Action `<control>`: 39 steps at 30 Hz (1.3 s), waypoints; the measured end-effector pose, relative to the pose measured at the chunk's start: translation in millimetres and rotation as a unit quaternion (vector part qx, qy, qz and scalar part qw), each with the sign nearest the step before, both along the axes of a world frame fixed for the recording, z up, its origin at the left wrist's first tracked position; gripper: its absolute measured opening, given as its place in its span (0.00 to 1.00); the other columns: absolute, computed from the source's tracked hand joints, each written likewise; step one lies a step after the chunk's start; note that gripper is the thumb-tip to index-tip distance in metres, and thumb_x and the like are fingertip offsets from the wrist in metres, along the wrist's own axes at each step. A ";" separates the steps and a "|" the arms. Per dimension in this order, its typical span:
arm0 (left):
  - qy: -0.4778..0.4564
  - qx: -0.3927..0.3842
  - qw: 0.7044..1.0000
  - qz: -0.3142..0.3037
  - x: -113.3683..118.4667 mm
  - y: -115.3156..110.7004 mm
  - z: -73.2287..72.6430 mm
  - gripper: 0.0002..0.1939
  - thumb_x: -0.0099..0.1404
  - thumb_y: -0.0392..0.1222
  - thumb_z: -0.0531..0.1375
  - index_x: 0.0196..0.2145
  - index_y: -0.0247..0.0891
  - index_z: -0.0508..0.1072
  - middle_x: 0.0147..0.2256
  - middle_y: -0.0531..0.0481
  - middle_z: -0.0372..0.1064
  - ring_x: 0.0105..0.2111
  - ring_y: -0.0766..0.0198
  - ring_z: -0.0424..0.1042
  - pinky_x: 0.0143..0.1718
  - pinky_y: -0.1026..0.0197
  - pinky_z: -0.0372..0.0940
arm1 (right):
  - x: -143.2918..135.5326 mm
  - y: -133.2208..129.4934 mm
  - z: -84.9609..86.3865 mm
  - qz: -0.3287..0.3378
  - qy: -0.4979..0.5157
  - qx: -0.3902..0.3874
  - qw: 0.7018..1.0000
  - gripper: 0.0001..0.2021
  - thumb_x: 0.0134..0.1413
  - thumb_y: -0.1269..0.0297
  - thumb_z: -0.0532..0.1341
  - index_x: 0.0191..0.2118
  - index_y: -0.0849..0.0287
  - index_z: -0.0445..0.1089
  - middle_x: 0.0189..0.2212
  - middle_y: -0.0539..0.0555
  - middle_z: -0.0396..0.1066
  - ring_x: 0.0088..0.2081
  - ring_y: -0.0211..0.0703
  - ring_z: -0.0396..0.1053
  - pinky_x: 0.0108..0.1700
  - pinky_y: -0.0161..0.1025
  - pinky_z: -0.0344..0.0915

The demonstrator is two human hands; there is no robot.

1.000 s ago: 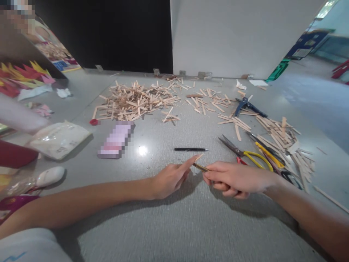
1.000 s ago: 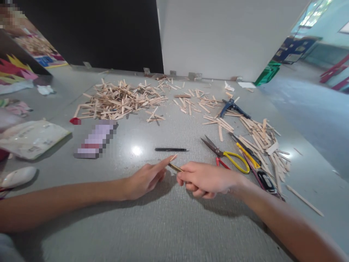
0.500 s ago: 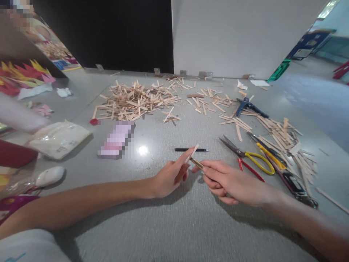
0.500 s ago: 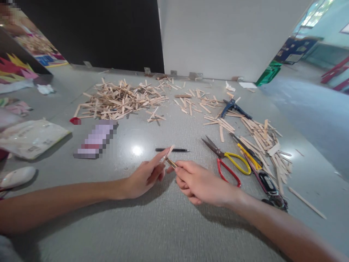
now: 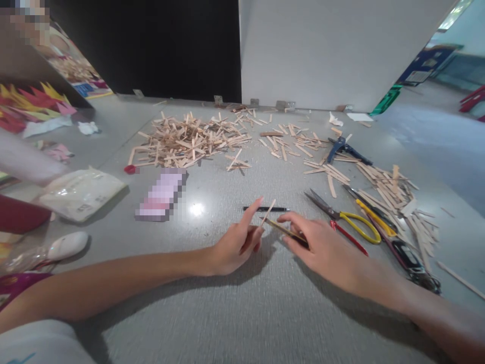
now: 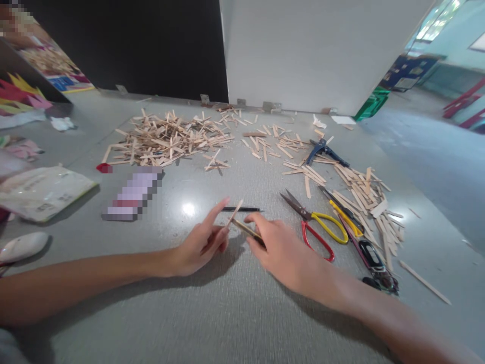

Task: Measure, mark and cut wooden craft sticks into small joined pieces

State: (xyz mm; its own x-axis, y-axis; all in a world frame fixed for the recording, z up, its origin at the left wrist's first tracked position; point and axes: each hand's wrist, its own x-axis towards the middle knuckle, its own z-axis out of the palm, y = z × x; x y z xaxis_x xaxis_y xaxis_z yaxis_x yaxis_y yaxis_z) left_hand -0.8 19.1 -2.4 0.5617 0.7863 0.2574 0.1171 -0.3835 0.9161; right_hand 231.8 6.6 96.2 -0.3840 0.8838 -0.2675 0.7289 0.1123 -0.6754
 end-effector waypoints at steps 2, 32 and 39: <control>-0.027 -0.017 0.999 0.039 -0.1 -0.9 1.5 0.34 0.86 0.49 0.46 0.80 0.35 0.40 0.27 0.58 0.70 0.20 0.69 0.62 0.25 0.68 0.62 | 4.4 2.3 1.3 -0.008 -0.040 0.073 0.996 0.08 0.72 0.65 0.58 0.49 0.54 0.75 0.40 0.58 0.79 0.40 0.52 0.74 0.43 0.44 0.63; 0.169 0.120 0.977 0.048 -2.4 -5.4 -8.3 0.17 0.73 0.29 0.49 0.52 0.37 0.72 0.34 0.50 0.76 0.29 0.63 0.72 0.33 0.63 0.68 | -13.0 -21.1 -27.4 -0.008 0.088 -0.146 0.985 0.13 0.79 0.56 0.50 0.47 0.53 0.68 0.32 0.51 0.66 0.32 0.46 0.64 0.36 0.42 0.62; 0.169 0.106 0.979 0.034 -2.8 -4.8 -9.4 0.15 0.74 0.32 0.50 0.51 0.38 0.73 0.35 0.48 0.77 0.31 0.61 0.74 0.34 0.61 0.70 | -11.5 -16.1 -27.3 0.018 0.131 -0.250 0.959 0.11 0.79 0.55 0.49 0.48 0.52 0.65 0.27 0.44 0.57 0.25 0.41 0.56 0.29 0.38 0.60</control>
State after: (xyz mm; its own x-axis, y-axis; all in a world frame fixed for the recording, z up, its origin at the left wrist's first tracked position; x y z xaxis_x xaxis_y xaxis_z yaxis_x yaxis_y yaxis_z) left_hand -3.5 14.3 -11.8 0.5914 0.7738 0.2270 0.4324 -0.5419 0.7207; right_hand 220.4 -9.5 68.9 -0.5239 0.6544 -0.5452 0.5287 -0.2520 -0.8105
